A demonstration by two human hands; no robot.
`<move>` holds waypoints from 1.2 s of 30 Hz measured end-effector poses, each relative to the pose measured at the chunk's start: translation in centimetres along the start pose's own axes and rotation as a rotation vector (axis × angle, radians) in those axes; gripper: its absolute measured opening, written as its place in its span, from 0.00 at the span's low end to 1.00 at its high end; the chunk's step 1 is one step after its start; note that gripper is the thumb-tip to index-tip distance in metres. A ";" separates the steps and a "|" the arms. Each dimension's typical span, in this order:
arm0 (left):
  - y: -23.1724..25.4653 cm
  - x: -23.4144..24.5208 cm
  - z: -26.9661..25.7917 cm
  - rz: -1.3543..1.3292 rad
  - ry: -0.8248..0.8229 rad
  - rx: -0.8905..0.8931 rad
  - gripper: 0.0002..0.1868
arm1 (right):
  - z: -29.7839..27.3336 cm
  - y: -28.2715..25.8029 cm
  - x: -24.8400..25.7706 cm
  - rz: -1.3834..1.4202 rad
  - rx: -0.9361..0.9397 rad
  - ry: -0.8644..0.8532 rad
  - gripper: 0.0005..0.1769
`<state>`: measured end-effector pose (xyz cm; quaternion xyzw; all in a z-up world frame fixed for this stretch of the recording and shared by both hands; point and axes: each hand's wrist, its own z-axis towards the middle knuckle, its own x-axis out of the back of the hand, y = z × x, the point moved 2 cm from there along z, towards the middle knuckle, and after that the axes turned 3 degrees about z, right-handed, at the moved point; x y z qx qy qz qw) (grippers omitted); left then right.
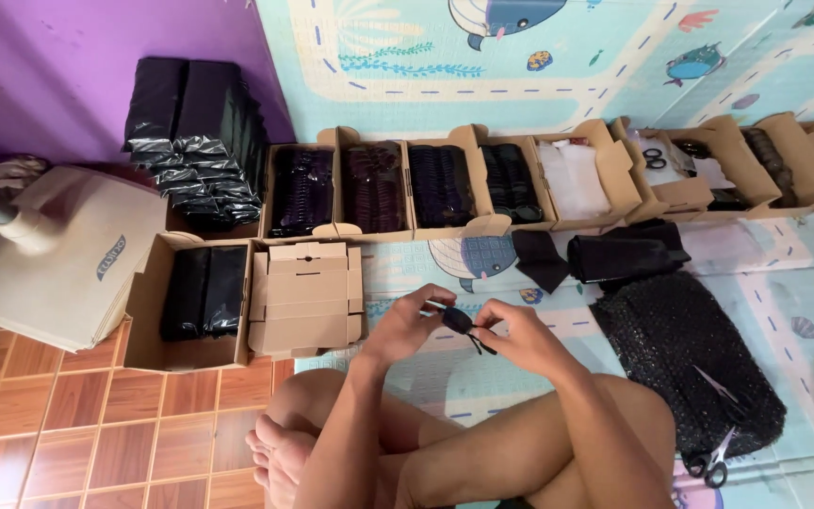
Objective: Inspecting and packing sunglasses into cardboard boxes.
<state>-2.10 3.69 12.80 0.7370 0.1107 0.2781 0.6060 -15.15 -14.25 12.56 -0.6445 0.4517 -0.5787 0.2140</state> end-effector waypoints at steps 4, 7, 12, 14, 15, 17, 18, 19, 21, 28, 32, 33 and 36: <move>-1.0 -0.3 0.3 -0.155 0.160 -0.011 0.13 | 0.5 -0.7 0.3 0.051 0.114 0.117 0.08; -2.1 0.0 0.7 -0.351 0.381 -0.062 0.10 | 0.7 -0.1 0.8 0.224 0.170 0.325 0.15; -4.5 -0.3 2.0 -0.676 0.548 -0.003 0.08 | 1.7 3.6 -2.2 0.876 0.070 0.290 0.14; -3.5 -0.4 1.8 -0.651 0.554 -0.039 0.08 | 2.6 4.2 -2.8 0.950 0.077 0.322 0.11; -2.9 -0.5 1.9 -0.633 0.559 -0.087 0.09 | 3.1 4.6 -2.7 1.014 0.092 0.357 0.09; -2.2 -0.5 2.1 -0.583 0.543 -0.131 0.09 | 3.3 4.1 -2.4 0.998 0.073 0.396 0.06; -1.8 -0.6 2.2 -0.535 0.526 -0.179 0.10 | 3.3 3.9 -2.3 0.979 0.057 0.436 0.03; -1.4 -0.5 2.0 -0.533 0.525 -0.176 0.10 | 3.4 4.0 -2.1 0.981 0.054 0.436 0.03; -0.4 -0.4 1.9 -0.543 0.485 -0.187 0.10 | 3.4 4.1 -1.7 1.011 0.044 0.582 0.01; 0.0 -0.7 2.0 -0.512 0.465 -0.210 0.10 | 3.5 4.4 -1.4 1.038 0.079 0.488 0.09; -1.4 -0.5 2.7 -0.514 0.538 -0.203 0.09 | 3.8 4.4 -2.0 1.239 0.203 0.330 0.11; -2.0 -0.6 2.9 -0.528 0.570 -0.197 0.09 | 3.8 4.8 -2.1 1.300 0.228 0.281 0.10; -2.3 -0.6 2.9 -0.547 0.580 -0.176 0.08 | 3.3 3.8 -1.7 1.260 0.254 0.186 0.12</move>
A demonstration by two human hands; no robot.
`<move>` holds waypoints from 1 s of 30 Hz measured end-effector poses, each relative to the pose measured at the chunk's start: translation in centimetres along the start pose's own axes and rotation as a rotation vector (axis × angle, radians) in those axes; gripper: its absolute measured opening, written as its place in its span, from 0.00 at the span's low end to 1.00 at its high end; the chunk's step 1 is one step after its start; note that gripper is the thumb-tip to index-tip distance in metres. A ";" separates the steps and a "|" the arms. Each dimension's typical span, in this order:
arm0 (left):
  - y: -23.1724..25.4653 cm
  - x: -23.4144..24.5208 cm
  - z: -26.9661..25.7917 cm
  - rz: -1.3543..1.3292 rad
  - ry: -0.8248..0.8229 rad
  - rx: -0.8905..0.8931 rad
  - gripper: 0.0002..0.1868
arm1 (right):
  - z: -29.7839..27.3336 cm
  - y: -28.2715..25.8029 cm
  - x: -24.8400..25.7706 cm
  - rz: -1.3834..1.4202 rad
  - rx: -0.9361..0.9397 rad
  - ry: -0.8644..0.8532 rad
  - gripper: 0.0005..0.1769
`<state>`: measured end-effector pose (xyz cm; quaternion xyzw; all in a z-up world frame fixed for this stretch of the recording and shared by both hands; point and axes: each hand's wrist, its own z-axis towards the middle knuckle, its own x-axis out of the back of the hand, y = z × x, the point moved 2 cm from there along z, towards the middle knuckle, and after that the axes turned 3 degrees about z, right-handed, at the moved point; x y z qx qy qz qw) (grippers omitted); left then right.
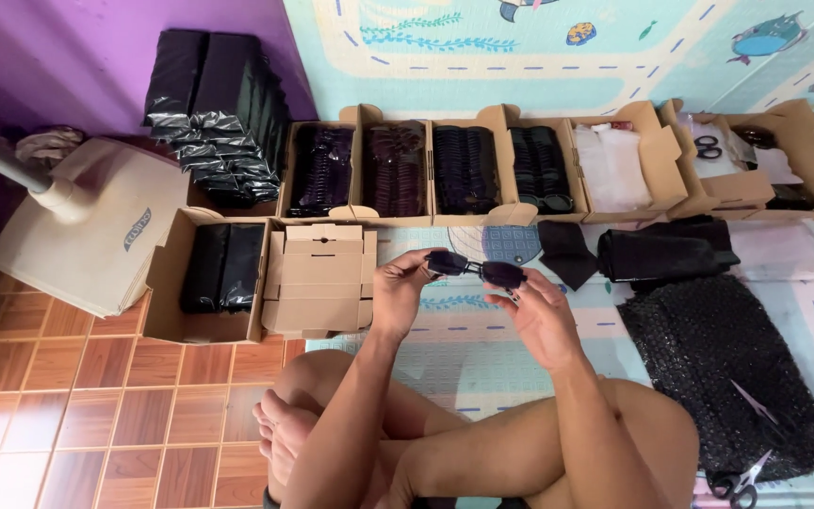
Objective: Inspecting and packing sunglasses into cardboard boxes.
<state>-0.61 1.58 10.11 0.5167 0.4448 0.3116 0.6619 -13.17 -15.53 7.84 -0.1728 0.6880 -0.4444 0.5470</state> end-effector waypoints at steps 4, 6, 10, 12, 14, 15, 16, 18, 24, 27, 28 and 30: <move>-0.9 0.4 -0.2 -0.051 -0.061 0.068 0.06 | 0.1 1.2 1.8 -0.080 0.082 0.013 0.10; -0.7 0.0 -0.4 -0.223 -0.110 0.092 0.09 | 0.0 1.1 2.2 -0.099 0.146 -0.026 0.11; -1.3 -0.8 -1.0 -0.427 -0.174 0.115 0.20 | -1.0 -0.2 1.3 0.003 0.156 -0.067 0.11; -0.9 -0.8 -2.0 -0.523 -0.290 0.180 0.20 | -1.8 -0.6 1.8 0.105 0.141 -0.094 0.16; 0.7 -0.3 -2.7 -0.549 -0.322 0.126 0.19 | -2.6 -1.6 2.0 0.082 0.134 -0.155 0.16; 1.5 -0.2 -3.2 -0.575 -0.352 0.077 0.17 | -3.2 -2.2 2.1 0.058 0.124 -0.212 0.17; 2.4 0.4 -3.7 -0.577 -0.355 0.079 0.17 | -3.9 -3.2 1.4 0.056 0.126 -0.208 0.17; 4.6 1.4 -4.3 -0.546 -0.395 -0.038 0.12 | -4.9 -5.5 -0.4 -0.061 0.145 -0.360 0.17; 11.6 4.1 -7.8 -0.482 -0.531 -0.285 0.14 | -9.3 -15.4 -11.1 -0.583 0.143 -0.584 0.12; 15.0 5.1 -9.5 -0.351 -0.591 -0.335 0.16 | -11.0 -19.2 -14.1 -0.864 -0.017 -0.651 0.13; 16.0 5.2 -10.0 -0.355 -0.592 -0.337 0.16 | -11.4 -20.1 -14.8 -0.869 -0.018 -0.649 0.13; 17.7 5.3 -11.0 -0.199 -0.699 -0.361 0.15 | -12.2 -21.4 -15.9 -1.071 -0.190 -0.691 0.19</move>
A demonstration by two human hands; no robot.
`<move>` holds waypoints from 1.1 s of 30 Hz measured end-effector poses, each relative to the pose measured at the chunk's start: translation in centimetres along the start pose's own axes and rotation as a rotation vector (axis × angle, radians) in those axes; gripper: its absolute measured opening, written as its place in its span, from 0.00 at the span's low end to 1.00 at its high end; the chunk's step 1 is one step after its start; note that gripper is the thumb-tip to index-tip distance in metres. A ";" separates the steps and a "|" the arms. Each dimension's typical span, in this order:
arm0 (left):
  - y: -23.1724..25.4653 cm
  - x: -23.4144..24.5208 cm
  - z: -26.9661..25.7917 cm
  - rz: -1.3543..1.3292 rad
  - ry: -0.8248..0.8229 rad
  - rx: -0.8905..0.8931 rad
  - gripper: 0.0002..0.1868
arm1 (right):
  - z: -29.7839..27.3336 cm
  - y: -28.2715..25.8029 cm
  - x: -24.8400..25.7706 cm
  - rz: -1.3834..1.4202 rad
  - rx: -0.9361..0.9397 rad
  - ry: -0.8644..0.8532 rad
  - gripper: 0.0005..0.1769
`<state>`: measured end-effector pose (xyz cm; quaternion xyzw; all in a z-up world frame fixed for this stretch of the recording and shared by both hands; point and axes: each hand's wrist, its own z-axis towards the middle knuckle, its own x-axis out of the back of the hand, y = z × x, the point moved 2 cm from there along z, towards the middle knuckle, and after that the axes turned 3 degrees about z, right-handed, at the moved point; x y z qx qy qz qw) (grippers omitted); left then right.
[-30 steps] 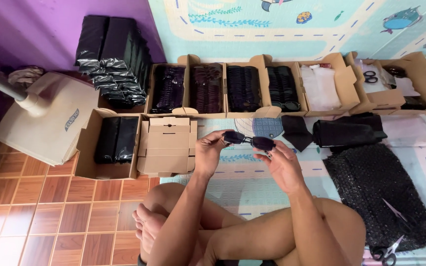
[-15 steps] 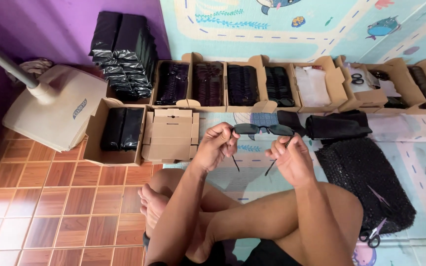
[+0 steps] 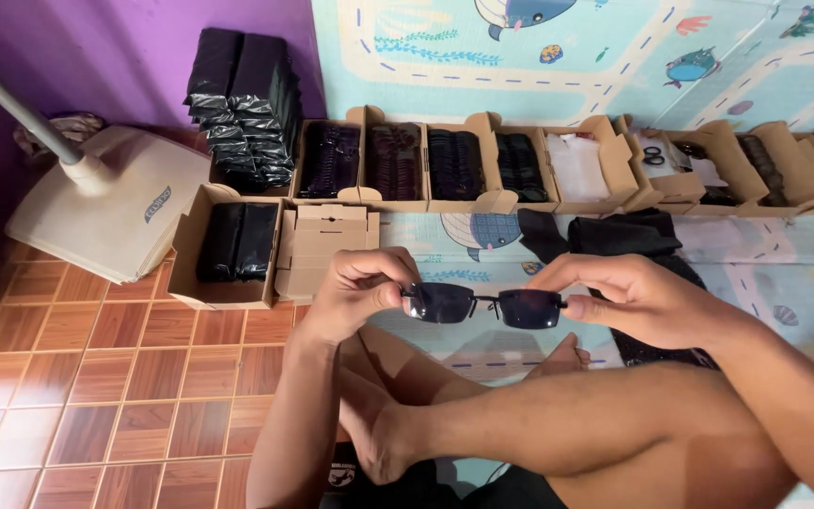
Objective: Inspecting and packing sunglasses into cardboard boxes.
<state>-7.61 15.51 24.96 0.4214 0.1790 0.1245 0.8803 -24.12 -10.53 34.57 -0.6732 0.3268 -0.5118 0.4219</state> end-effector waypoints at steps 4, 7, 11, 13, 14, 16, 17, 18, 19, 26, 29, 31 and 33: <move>0.3 0.1 -0.2 0.084 -0.080 0.014 0.19 | -0.5 -2.5 -0.5 -0.189 -0.304 -0.106 0.22; 0.7 -0.3 0.3 0.084 -0.131 0.038 0.16 | -0.5 -3.7 -1.0 -0.299 -0.521 -0.220 0.23; -0.3 -0.1 1.6 0.063 -0.224 0.056 0.15 | -0.3 -4.2 -1.3 -0.342 -0.668 -0.263 0.25; -1.1 0.1 2.1 0.054 -0.250 0.066 0.15 | -0.2 -4.1 -1.3 -0.359 -0.710 -0.271 0.27; -1.5 0.4 2.4 0.045 -0.252 0.060 0.15 | 0.0 -4.2 -1.3 -0.314 -0.710 -0.264 0.26; -2.4 0.5 3.2 0.021 -0.266 0.057 0.15 | 0.1 -4.2 -1.2 -0.259 -0.725 -0.246 0.25; -2.7 0.7 3.5 0.027 -0.263 0.066 0.16 | 0.3 -4.2 -1.1 -0.303 -0.755 -0.249 0.25; -2.9 0.8 3.8 0.034 -0.261 0.076 0.17 | 0.4 -4.2 -1.0 -0.347 -0.784 -0.253 0.25; -3.2 0.8 4.0 0.029 -0.269 0.083 0.17 | 0.5 -3.6 -0.8 -0.337 -0.789 -0.247 0.25; -3.4 1.2 4.9 0.067 -0.145 0.126 0.17 | 2.0 0.6 1.1 -0.256 -0.554 -0.260 0.24; -3.8 1.6 4.8 0.043 -0.027 0.122 0.16 | 2.6 0.5 2.8 -0.243 -0.538 -0.229 0.26; -4.1 1.4 4.7 0.045 0.048 0.107 0.16 | 2.7 1.4 4.1 -0.219 -0.526 -0.192 0.28; -4.7 0.9 4.6 0.007 0.157 0.094 0.14 | 2.4 3.5 5.6 -0.059 -0.377 0.046 0.24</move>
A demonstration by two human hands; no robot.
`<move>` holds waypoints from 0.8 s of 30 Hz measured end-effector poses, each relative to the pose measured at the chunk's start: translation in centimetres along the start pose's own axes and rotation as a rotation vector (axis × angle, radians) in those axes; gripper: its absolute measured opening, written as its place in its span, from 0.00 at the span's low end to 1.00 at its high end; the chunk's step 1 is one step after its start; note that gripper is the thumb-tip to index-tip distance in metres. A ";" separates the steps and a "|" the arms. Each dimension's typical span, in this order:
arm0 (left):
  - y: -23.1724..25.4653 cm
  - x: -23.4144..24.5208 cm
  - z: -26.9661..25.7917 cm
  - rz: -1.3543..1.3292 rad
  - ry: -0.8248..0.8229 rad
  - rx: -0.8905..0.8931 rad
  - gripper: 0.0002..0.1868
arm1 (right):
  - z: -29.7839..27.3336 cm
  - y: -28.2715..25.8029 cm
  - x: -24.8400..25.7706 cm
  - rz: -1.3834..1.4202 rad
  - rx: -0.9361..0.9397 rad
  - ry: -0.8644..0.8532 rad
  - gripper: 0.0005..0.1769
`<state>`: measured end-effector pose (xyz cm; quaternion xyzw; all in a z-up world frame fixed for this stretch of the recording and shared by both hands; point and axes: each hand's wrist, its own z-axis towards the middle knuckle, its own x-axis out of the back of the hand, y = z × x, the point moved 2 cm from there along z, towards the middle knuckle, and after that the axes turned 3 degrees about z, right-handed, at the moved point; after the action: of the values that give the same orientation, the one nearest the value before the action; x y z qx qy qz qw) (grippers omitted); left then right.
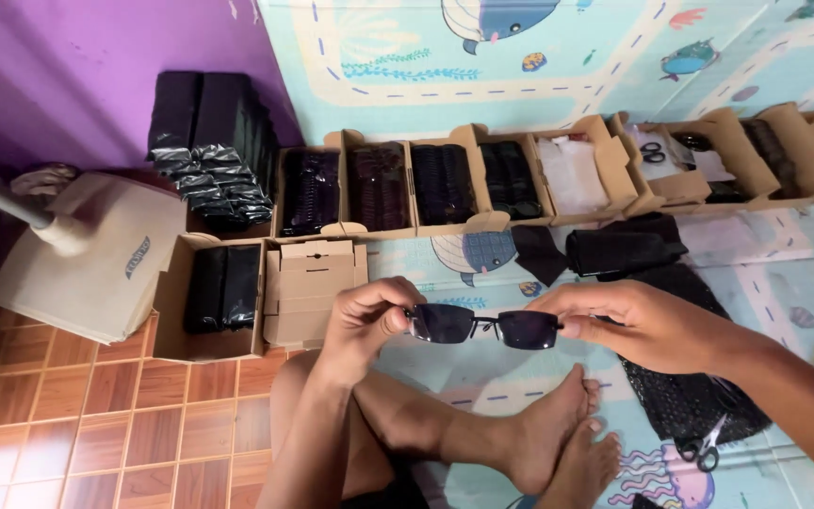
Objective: Inspecting and packing sunglasses into cardboard boxes.
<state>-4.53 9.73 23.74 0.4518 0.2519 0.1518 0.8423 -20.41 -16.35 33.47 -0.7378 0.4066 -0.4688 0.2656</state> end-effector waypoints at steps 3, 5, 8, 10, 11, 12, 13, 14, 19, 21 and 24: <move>0.1 -1.7 0.8 0.060 0.073 0.004 0.14 | 1.0 2.9 0.3 0.240 0.269 0.125 0.20; -0.6 -2.2 1.7 0.072 0.115 -0.001 0.14 | 1.3 3.9 0.6 0.281 0.276 0.148 0.19; -1.5 -2.7 2.3 0.069 0.193 -0.012 0.14 | 2.0 4.9 0.9 0.401 0.271 0.079 0.21; -1.9 -2.6 2.9 0.057 0.225 -0.018 0.14 | 2.6 5.2 1.6 0.483 0.262 -0.010 0.26; -2.0 -2.5 3.2 0.020 0.178 -0.015 0.13 | 3.0 5.3 2.1 0.407 0.239 -0.120 0.29; -2.1 -2.6 3.2 -0.018 0.137 -0.005 0.12 | 3.1 5.4 2.3 0.336 0.211 -0.234 0.32; -2.2 -2.5 3.5 -0.018 0.146 0.008 0.12 | 3.2 4.9 2.7 0.346 0.204 -0.244 0.32; -2.2 -2.5 3.8 -0.052 0.097 0.002 0.12 | 3.2 4.2 2.9 0.360 0.234 -0.334 0.30; -2.5 -2.0 4.1 -0.158 -0.004 -0.001 0.13 | 3.1 3.7 3.3 0.717 0.273 -0.486 0.29; -2.6 -1.7 3.8 -0.165 -0.016 0.066 0.13 | 3.8 4.0 3.6 0.726 0.400 -0.416 0.25; -1.8 -1.9 3.2 -0.065 -0.096 0.135 0.17 | 4.4 6.9 3.9 0.515 0.245 -0.239 0.27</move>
<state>-4.24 5.61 24.27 0.5058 0.2352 0.0854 0.8256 -17.94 -23.25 28.13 -0.6230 0.4867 -0.3414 0.5085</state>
